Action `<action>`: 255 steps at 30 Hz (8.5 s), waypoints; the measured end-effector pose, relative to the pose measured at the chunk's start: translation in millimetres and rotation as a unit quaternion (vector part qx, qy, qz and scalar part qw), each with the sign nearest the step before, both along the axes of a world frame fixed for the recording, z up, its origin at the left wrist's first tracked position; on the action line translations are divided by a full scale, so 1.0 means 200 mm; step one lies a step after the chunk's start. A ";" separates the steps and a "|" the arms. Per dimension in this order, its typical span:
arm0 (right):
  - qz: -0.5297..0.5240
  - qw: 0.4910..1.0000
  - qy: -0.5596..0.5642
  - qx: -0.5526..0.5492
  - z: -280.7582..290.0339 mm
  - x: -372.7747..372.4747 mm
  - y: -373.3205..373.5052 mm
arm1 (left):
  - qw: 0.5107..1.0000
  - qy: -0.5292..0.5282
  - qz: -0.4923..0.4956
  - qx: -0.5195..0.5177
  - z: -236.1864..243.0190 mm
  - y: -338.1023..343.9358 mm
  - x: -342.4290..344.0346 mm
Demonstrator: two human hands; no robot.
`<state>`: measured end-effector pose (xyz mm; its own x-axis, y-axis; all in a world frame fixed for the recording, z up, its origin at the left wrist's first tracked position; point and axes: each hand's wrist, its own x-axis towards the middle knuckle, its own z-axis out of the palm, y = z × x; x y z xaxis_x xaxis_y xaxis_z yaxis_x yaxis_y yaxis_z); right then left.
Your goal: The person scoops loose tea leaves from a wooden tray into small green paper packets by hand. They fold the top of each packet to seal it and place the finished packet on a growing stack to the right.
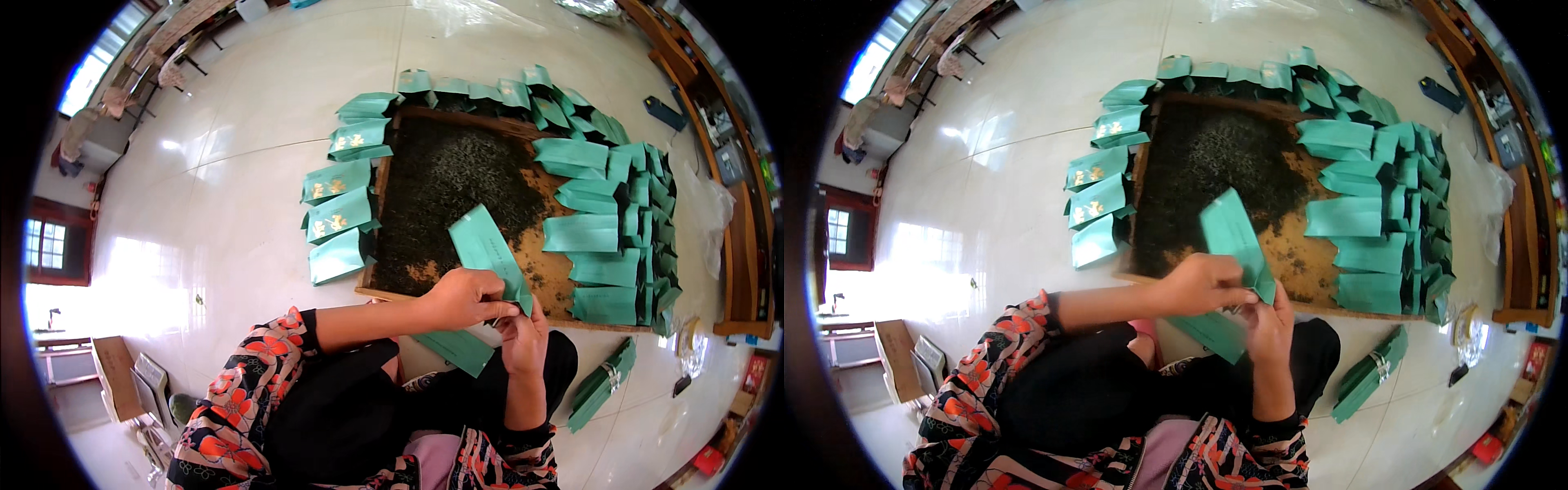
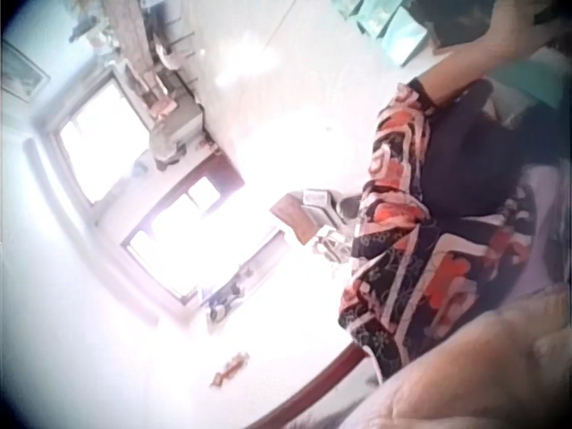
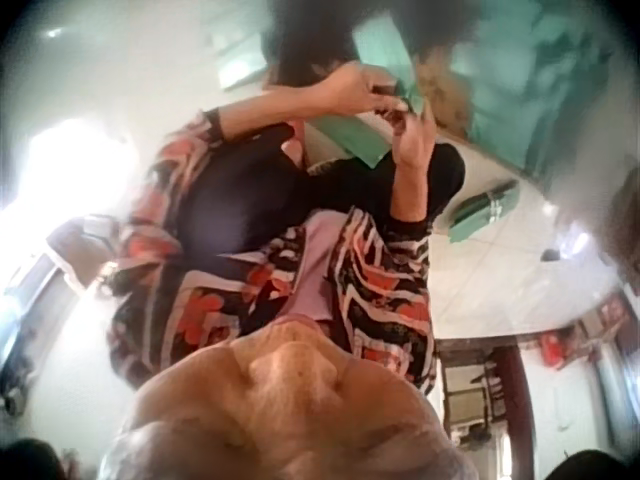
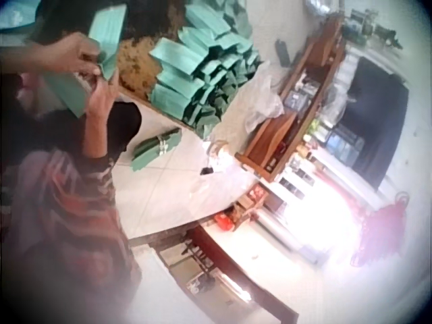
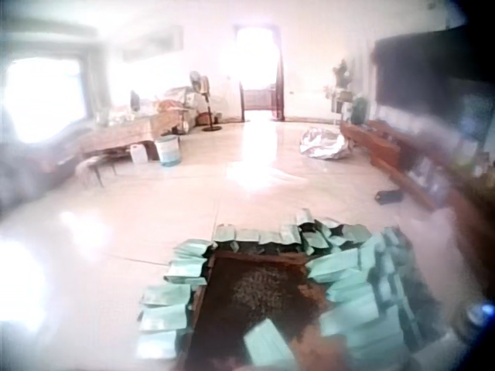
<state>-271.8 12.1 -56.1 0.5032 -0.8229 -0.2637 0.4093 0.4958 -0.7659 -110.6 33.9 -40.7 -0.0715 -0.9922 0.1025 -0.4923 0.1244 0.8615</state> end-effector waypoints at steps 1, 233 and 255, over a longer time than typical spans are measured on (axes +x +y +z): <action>0.006 0.999 0.021 -0.038 -0.02 0.00 -0.01 | 1.000 -0.006 0.014 -0.025 -0.01 0.01 0.00; 0.445 0.320 0.491 -0.678 -0.52 1.57 -1.20 | 0.915 -0.187 0.358 0.025 -0.03 0.27 1.05; -0.032 0.940 0.337 -0.053 -0.58 0.07 -0.56 | 0.861 0.352 0.355 0.091 -0.51 -0.25 0.62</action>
<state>-258.6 -99.0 -171.5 0.2008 -0.8850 -0.4201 -0.1592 0.3936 -0.9054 13.3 -15.5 -143.7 0.5760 -0.7645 -0.2894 0.2631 -0.1618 0.9511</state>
